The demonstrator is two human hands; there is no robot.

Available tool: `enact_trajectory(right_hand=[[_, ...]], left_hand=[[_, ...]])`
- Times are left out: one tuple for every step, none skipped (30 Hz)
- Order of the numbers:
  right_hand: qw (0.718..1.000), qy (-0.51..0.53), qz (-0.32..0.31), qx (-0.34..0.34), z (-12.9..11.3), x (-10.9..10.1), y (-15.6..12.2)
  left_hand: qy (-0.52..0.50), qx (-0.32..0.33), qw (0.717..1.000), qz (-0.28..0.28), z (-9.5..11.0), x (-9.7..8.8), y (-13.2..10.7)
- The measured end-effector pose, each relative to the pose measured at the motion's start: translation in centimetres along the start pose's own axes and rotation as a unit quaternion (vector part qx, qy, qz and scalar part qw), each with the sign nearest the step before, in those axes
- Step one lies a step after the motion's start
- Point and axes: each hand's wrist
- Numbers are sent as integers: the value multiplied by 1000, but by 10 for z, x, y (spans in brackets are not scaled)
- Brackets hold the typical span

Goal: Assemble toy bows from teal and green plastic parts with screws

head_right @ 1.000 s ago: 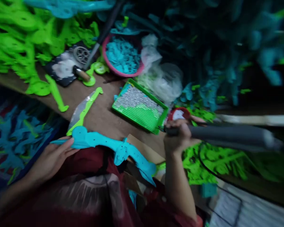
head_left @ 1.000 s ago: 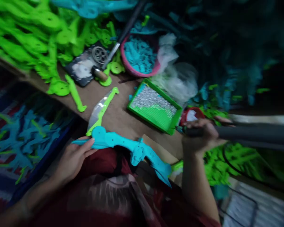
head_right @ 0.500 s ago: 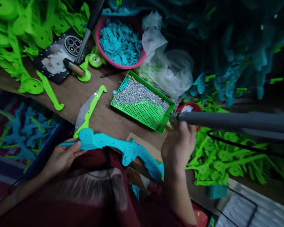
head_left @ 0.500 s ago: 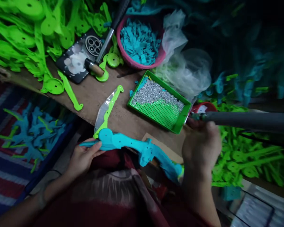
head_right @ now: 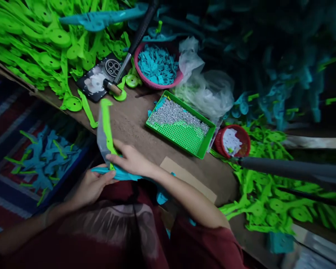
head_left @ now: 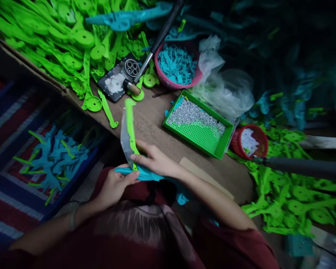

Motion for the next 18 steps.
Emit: enact_trajectory(right_hand=[[999, -37, -36, 2, 0, 0, 0], [996, -66, -61, 4, 0, -1, -2], [994, -84, -70, 4, 0, -2, -3], [993, -94, -67, 0, 1, -4, -3], [993, -101, -60, -5, 2, -7, -3], [993, -109, -47, -9, 2, -10, -3], [992, -119, -36, -9, 2, -13, -2], [991, -132, -27, -10, 2, -16, -2], [989, -149, -22, -12, 0, -19, -3], [984, -177, -15, -14, -3, -21, -6], [976, -218, -2, -14, -7, -23, -12], [962, -273, 17, -14, -11, -23, -21], [942, -333, 39, -15, -15, -23, -33], [918, -390, 64, -22, -18, -21, -49], [896, -434, 89, -37, -18, -18, -67], [879, -459, 119, -61, -16, -15, -88], [869, -459, 164, -87, -10, -13, -109], [864, -435, 231, -106, -2, -12, -130]], left_hand=[[-1, 0, 1000, 1, 2, 2, 1], [-1, 0, 1000, 3, 4, 4, 3], [-2, 0, 1000, 2, 7, 7, 4], [-6, 2, 1000, 0, 9, 9, 6], [-13, 3, 1000, -7, 12, 11, 7], [-24, 3, 1000, -15, 15, 13, 8], [-36, 2, 999, -21, 18, 15, 10], [-47, 1, 999, -22, 20, 16, 11], [-53, 0, 998, -17, 23, 18, 12], [-53, -1, 999, -7, 25, 20, 13], [-48, -1, 999, 6, 26, 21, 14], [-41, 0, 999, 21, 27, 23, 15], [-33, 2, 999, 35, 28, 24, 16], [-24, 3, 999, 45, 29, 25, 17], [-17, 7, 999, 52, 29, 26, 18], [-12, 11, 998, 53, 28, 26, 19], [-8, 16, 999, 50, 28, 26, 21], [-4, 21, 999, 46, 26, 25, 22]])
Point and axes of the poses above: each hand's wrist, its own y-axis towards the middle knuckle, its own x-axis out of the palm, z = x × y, and after that the axes turned 8 degrees about -z, right-handed
